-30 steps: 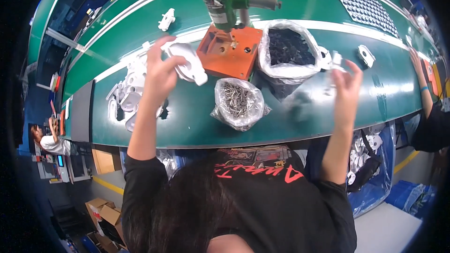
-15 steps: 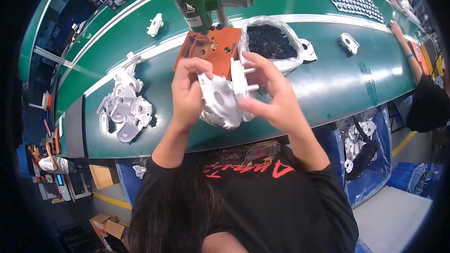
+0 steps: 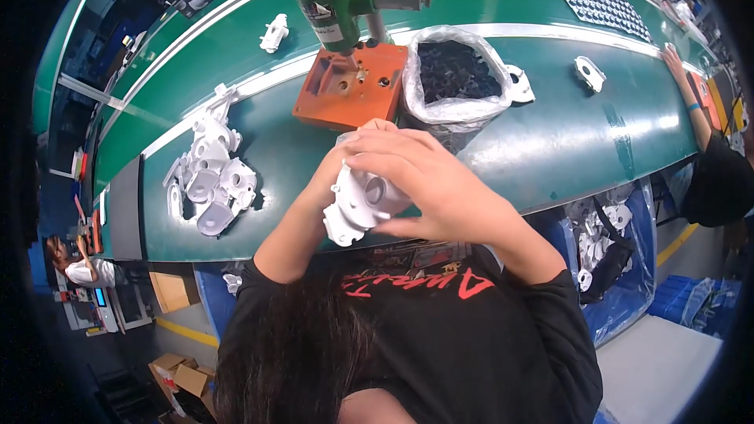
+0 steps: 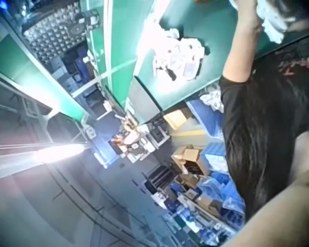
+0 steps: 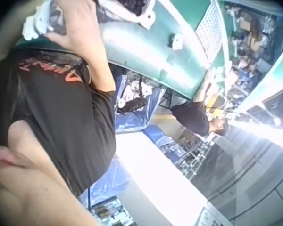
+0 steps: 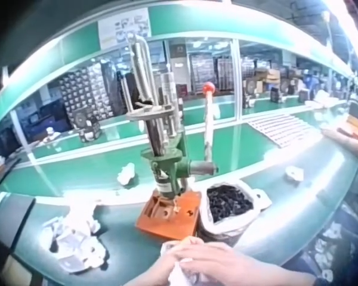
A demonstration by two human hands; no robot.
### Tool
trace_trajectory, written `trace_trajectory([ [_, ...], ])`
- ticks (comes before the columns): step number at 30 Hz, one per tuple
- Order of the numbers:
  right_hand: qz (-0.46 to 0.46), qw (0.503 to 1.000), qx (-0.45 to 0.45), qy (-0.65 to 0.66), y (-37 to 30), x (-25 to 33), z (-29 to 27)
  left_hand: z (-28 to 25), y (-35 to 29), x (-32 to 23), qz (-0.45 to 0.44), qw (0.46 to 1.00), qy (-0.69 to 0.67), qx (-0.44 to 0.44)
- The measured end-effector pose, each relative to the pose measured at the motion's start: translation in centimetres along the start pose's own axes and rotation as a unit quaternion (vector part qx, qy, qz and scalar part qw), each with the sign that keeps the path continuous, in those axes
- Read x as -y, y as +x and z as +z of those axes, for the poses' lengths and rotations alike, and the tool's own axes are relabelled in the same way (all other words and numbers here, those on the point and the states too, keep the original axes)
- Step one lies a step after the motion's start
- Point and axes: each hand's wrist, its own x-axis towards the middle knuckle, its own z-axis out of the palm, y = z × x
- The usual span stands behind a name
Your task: Assembling small white plastic components using a manual press machine on a production line.
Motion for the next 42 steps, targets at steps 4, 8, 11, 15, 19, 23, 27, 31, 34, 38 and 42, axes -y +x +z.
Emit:
trace_trajectory([
  [4,0.029,0.999,-0.013,-0.034,-0.3,-0.8,-0.3,1.4,-0.9,0.2,0.021,0.994,0.078,-0.069],
  [8,0.191,0.918,-0.319,0.14,-0.8,-3.3,0.8,2.2,-0.5,-0.9,0.126,0.987,-0.071,-0.065],
  [11,0.178,0.926,-0.3,0.144,-1.1,-4.6,1.3,1.3,-1.0,0.1,0.157,0.982,0.092,-0.058],
  [15,0.157,0.967,-0.172,0.107,-1.1,-4.5,4.0,1.5,-1.2,0.9,0.209,0.964,0.128,-0.103],
  [19,0.182,0.961,-0.184,0.097,-0.7,-4.3,2.6,-1.6,-1.1,-0.4,0.247,0.926,0.24,-0.155],
  [23,0.238,0.918,-0.244,-0.202,-1.4,-11.0,-1.0,-5.2,-0.8,-3.7,0.246,0.679,0.642,-0.259],
  [27,0.35,0.852,-0.145,-0.361,-2.6,-17.6,-1.7,-8.3,1.7,-4.8,0.236,0.522,0.792,-0.21],
  [31,0.368,0.796,-0.116,-0.466,-3.0,-20.5,-0.9,-9.9,4.2,-3.8,0.274,0.487,0.809,-0.185],
  [34,0.387,0.812,-0.104,-0.425,-2.7,-19.9,-1.1,-8.9,4.1,-4.2,0.255,0.521,0.797,-0.165],
  [38,0.362,0.832,-0.133,-0.399,-3.1,-20.4,-1.1,-9.2,3.9,-5.1,0.202,0.655,0.721,-0.101],
  [42,0.342,0.834,-0.161,-0.402,-2.8,-20.1,-1.0,-9.8,4.2,-4.2,0.25,0.629,0.73,-0.096],
])
